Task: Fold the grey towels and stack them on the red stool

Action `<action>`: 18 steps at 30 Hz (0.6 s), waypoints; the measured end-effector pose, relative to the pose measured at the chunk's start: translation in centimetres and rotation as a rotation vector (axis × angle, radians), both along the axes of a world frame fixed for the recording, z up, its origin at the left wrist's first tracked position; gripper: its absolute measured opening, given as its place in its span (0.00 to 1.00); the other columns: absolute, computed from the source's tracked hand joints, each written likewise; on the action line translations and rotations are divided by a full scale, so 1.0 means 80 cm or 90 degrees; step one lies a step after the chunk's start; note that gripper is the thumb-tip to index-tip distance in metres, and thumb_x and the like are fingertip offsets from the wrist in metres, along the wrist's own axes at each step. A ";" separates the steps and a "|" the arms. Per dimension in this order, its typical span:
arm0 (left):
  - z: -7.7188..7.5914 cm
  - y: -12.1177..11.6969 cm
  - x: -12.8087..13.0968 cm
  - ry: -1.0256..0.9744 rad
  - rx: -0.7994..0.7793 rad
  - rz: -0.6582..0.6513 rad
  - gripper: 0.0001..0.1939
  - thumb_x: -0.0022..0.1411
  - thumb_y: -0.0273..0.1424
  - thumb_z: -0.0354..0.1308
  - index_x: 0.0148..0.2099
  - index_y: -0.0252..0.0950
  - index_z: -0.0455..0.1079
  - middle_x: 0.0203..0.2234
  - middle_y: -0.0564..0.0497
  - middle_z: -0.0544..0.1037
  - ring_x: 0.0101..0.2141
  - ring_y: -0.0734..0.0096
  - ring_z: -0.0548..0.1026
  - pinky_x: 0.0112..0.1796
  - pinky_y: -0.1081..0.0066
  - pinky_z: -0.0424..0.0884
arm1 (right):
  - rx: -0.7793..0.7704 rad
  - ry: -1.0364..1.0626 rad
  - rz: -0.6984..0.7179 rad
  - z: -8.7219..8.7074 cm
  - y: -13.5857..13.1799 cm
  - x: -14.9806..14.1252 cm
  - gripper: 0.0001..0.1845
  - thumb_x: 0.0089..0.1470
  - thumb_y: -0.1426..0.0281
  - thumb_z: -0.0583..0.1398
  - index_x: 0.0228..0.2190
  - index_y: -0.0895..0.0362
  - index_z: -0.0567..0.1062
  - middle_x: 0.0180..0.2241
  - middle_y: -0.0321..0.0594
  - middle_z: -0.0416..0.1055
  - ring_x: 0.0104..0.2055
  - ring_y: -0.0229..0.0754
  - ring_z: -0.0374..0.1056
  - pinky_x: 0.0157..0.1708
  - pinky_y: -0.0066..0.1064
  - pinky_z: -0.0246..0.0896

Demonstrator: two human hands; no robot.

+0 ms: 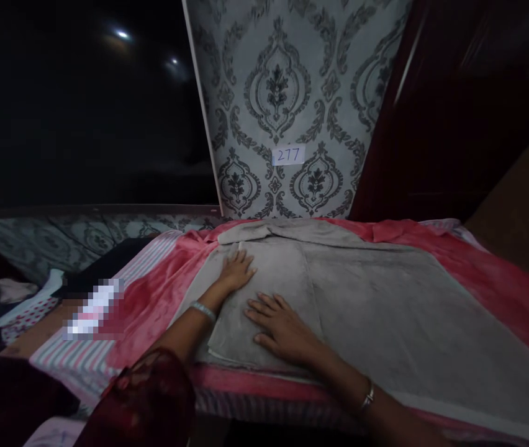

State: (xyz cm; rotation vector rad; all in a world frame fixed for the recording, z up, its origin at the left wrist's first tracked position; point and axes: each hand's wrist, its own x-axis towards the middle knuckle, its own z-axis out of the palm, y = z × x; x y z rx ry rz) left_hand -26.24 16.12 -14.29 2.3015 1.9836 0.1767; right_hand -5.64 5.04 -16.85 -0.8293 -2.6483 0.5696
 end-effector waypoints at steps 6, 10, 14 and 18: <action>-0.046 -0.114 -0.069 -0.300 0.086 0.048 0.33 0.59 0.38 0.60 0.65 0.34 0.65 0.64 0.38 0.66 0.65 0.51 0.62 0.64 0.52 0.55 | 0.041 0.202 -0.205 -0.031 0.058 0.031 0.29 0.55 0.68 0.59 0.58 0.56 0.73 0.64 0.49 0.62 0.67 0.52 0.55 0.67 0.51 0.47; -0.048 -0.155 -0.068 -0.614 0.083 0.186 0.38 0.50 0.39 0.68 0.62 0.34 0.68 0.62 0.37 0.69 0.63 0.49 0.65 0.63 0.54 0.59 | -0.065 0.358 -0.437 -0.049 0.102 0.067 0.31 0.51 0.70 0.58 0.58 0.58 0.71 0.55 0.49 0.72 0.54 0.48 0.70 0.58 0.45 0.62; -0.027 -0.185 -0.062 -0.934 -0.011 0.343 0.34 0.46 0.36 0.73 0.57 0.36 0.72 0.61 0.38 0.70 0.62 0.50 0.66 0.60 0.58 0.63 | -0.143 0.435 -0.529 -0.054 0.122 0.086 0.29 0.48 0.69 0.60 0.54 0.56 0.74 0.51 0.45 0.75 0.47 0.45 0.73 0.53 0.39 0.67; -0.028 -0.236 -0.057 -1.204 -0.091 0.404 0.18 0.47 0.33 0.71 0.42 0.36 0.77 0.49 0.43 0.80 0.55 0.52 0.75 0.52 0.59 0.73 | -0.240 0.433 -0.581 -0.051 0.139 0.091 0.30 0.48 0.70 0.60 0.55 0.56 0.73 0.48 0.43 0.77 0.46 0.44 0.74 0.48 0.35 0.68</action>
